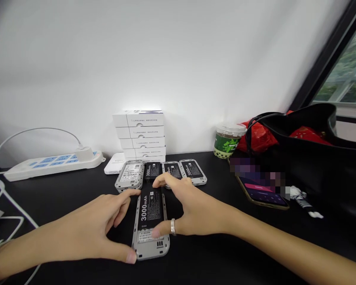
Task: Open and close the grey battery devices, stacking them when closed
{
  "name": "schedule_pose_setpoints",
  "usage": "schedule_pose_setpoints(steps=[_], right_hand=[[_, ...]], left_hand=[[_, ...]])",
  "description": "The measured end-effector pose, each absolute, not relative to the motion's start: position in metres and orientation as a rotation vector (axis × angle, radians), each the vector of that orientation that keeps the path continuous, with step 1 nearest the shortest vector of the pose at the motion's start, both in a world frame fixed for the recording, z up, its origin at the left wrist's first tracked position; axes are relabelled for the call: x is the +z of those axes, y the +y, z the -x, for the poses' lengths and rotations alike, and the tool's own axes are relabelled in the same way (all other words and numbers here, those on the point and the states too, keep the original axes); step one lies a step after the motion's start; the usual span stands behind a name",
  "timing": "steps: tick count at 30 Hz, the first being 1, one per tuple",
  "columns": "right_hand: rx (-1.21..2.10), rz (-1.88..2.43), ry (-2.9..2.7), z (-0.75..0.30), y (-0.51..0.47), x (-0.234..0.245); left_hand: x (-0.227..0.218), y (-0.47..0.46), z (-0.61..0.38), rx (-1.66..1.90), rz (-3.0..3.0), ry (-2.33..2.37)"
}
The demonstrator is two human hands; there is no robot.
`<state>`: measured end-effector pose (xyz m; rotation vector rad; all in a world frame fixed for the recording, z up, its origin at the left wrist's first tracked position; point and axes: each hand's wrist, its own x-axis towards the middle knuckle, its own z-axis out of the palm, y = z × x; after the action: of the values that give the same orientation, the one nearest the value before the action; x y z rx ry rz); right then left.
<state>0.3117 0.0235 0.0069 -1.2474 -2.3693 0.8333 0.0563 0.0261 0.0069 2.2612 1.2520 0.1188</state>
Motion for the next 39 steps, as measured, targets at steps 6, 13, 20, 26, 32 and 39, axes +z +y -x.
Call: schedule_pose_setpoints(steps=[6,13,20,26,32,39], right_hand=[[0.753,1.235,-2.512,-0.313,0.013,0.008],[0.534,1.033,-2.724,-0.305,0.0,0.005],[0.56,1.024,-2.677,-0.294,0.001,0.002],[0.684,1.372,-2.595,-0.337,-0.02,0.011],[0.42,1.48,-2.54,-0.417,-0.023,-0.013],[0.451,1.373,-2.548,-0.403,-0.001,0.009]], left_hand=[[0.01,0.026,-0.056,0.087,-2.291,1.208],[0.011,0.022,-0.058,0.099,-2.261,1.217],[0.01,0.025,-0.055,0.074,-2.265,1.171],[0.01,0.022,-0.053,0.028,-2.242,1.241],[0.011,0.022,-0.055,0.019,-2.229,1.269],[0.01,0.021,-0.054,0.018,-2.251,1.282]])
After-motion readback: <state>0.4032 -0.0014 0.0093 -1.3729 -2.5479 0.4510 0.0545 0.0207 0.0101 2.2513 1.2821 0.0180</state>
